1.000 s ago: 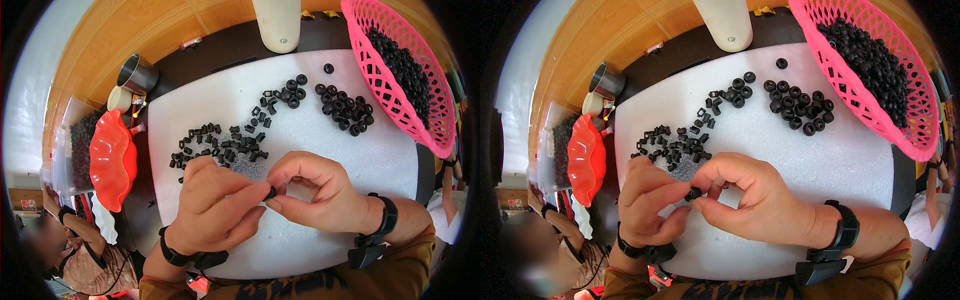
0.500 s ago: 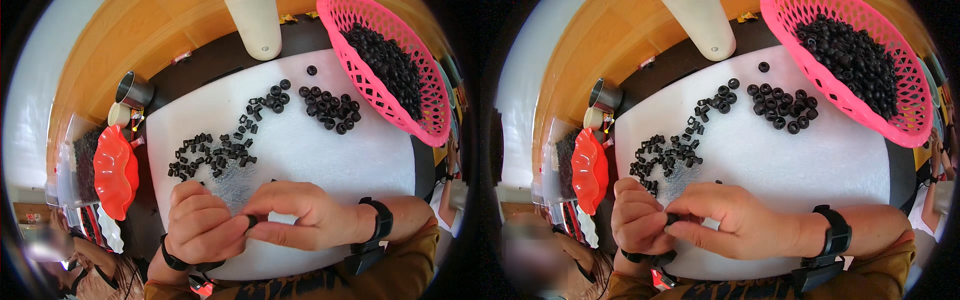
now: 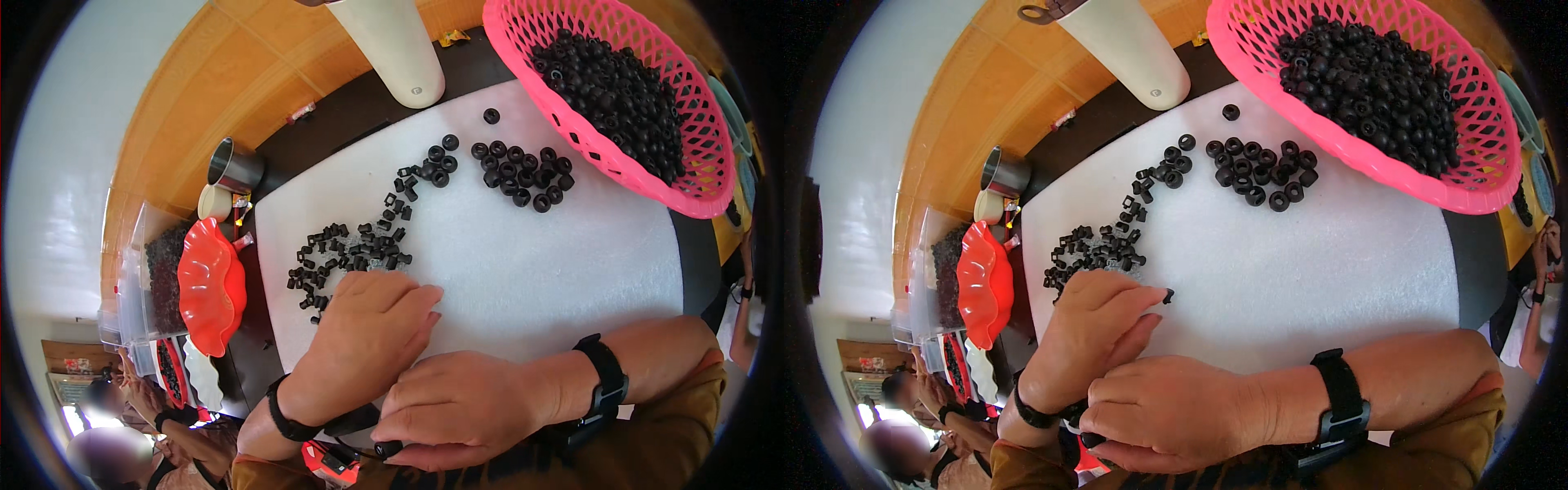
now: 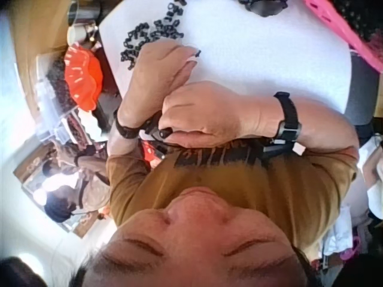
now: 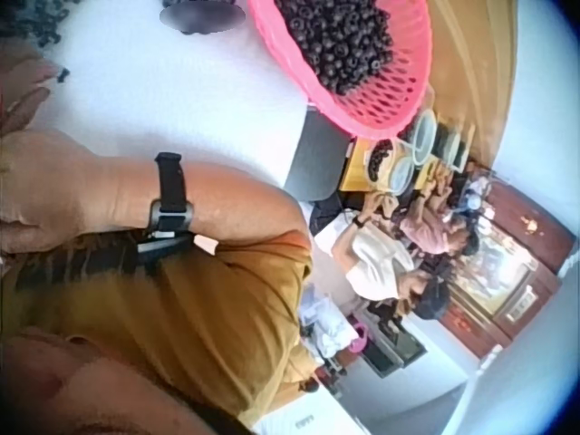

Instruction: Assembling black rubber or plastic industrial components by hand at a long table.

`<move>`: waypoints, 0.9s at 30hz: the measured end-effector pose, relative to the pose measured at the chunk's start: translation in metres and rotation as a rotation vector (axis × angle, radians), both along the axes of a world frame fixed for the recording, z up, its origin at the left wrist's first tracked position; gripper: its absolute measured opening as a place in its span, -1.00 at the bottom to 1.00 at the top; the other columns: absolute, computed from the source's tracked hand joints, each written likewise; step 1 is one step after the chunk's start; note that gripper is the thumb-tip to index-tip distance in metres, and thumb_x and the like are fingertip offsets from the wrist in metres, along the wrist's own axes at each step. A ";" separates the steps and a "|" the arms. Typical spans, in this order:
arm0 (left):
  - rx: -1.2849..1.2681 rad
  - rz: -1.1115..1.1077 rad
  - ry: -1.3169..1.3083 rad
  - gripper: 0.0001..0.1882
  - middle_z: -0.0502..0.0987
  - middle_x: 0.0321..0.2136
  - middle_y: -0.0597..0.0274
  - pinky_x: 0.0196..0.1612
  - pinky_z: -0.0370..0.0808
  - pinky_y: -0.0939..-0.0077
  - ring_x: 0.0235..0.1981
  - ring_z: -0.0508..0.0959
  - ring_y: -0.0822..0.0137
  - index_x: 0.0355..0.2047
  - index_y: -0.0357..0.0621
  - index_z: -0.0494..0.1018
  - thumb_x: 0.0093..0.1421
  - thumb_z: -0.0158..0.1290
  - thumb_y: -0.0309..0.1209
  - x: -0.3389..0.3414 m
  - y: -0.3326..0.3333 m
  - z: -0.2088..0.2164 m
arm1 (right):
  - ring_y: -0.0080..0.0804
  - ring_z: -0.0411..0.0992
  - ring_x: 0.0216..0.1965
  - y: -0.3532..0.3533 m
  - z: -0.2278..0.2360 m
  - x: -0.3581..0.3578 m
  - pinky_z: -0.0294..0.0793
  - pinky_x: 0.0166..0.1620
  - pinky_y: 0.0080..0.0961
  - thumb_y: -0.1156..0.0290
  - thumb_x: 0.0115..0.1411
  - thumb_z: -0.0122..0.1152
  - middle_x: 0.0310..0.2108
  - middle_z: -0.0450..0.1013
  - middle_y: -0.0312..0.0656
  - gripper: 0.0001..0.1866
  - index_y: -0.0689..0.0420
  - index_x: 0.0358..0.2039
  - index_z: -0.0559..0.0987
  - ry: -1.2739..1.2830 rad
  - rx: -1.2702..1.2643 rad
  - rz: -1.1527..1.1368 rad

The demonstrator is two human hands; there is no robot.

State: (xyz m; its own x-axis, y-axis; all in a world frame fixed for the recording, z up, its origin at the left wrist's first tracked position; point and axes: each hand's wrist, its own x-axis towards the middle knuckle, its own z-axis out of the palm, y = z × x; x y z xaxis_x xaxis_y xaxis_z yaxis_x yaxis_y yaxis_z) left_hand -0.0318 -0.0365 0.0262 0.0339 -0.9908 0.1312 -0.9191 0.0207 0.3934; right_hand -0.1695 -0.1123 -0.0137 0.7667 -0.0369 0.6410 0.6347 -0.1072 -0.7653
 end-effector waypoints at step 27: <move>-0.161 0.127 0.793 -0.74 0.47 -0.38 0.22 -0.37 0.38 0.61 -0.39 0.45 0.41 -0.24 -0.23 0.48 0.04 0.02 -0.71 0.036 0.025 -0.010 | -0.49 0.40 -0.35 -0.036 -0.004 0.022 0.38 -0.25 -0.57 0.55 0.13 0.16 -0.38 0.44 -0.21 -0.85 0.26 -0.26 0.49 0.493 0.143 -0.152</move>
State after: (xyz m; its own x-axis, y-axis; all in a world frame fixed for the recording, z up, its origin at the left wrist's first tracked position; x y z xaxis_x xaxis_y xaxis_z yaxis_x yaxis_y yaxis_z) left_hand 0.0047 -0.0115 0.0162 0.2868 -0.9442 0.1617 -0.3683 0.0471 0.9285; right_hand -0.1479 -0.1484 -0.0173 0.9546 -0.2319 0.1868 0.1819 -0.0426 -0.9824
